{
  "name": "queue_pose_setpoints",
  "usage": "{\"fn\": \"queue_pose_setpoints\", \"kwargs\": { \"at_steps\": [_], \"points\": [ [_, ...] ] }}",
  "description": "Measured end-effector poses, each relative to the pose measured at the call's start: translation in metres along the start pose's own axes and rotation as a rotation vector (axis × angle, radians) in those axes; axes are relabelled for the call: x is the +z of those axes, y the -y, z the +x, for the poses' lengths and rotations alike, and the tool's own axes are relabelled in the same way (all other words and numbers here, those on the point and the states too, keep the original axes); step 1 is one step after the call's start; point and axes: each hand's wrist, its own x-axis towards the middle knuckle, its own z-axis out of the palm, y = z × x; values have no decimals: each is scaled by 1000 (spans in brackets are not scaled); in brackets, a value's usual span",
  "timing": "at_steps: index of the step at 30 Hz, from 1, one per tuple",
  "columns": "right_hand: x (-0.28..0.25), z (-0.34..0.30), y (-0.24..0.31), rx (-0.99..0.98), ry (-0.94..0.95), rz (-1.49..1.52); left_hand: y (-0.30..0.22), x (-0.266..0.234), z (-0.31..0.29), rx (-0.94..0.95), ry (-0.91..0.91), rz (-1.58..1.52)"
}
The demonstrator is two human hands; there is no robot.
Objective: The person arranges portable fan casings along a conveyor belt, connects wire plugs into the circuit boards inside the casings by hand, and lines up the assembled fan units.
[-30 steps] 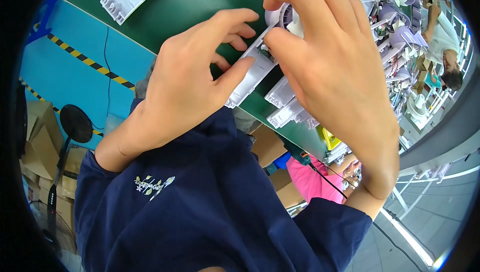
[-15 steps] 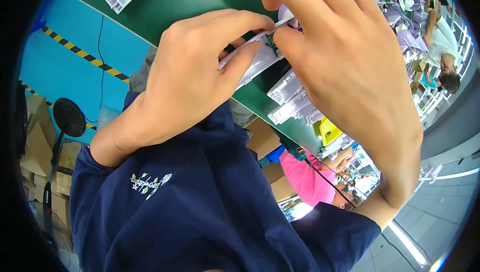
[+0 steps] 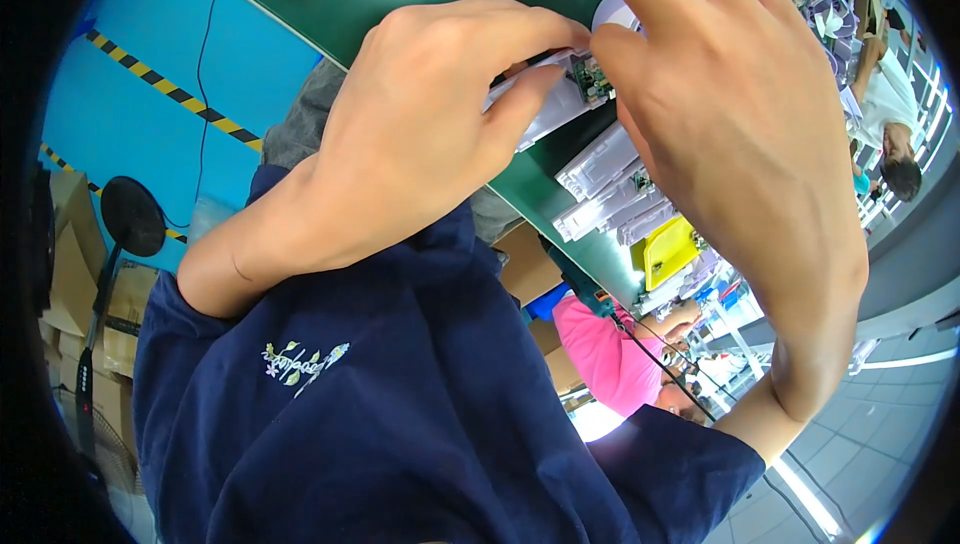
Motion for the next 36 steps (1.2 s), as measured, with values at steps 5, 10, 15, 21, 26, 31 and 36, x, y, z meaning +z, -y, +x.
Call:
{"fn": "queue_pose_setpoints", "kwargs": {
  "at_steps": [5,10,15,21,26,31,36],
  "points": [
    [2,-1,-7,-142,-51,-45,-2,-6,13,55,36,110],
    [-4,8,-1,-49,-4,-56,6,-16,22,113,93,98],
    [3,6,-14,-122,0,-123,5,-12,1,161,-10,32],
    [3,1,-10,-195,-62,-331,13,-23,8,191,108,73],
    [8,9,-13,-179,-139,-130,-9,-57,42,-146,561,151],
    [-23,16,5,42,116,-41,-3,-51,34,52,301,-50],
    [15,15,-20,-145,-283,91,12,-53,26,124,221,-15]
  ]
}}
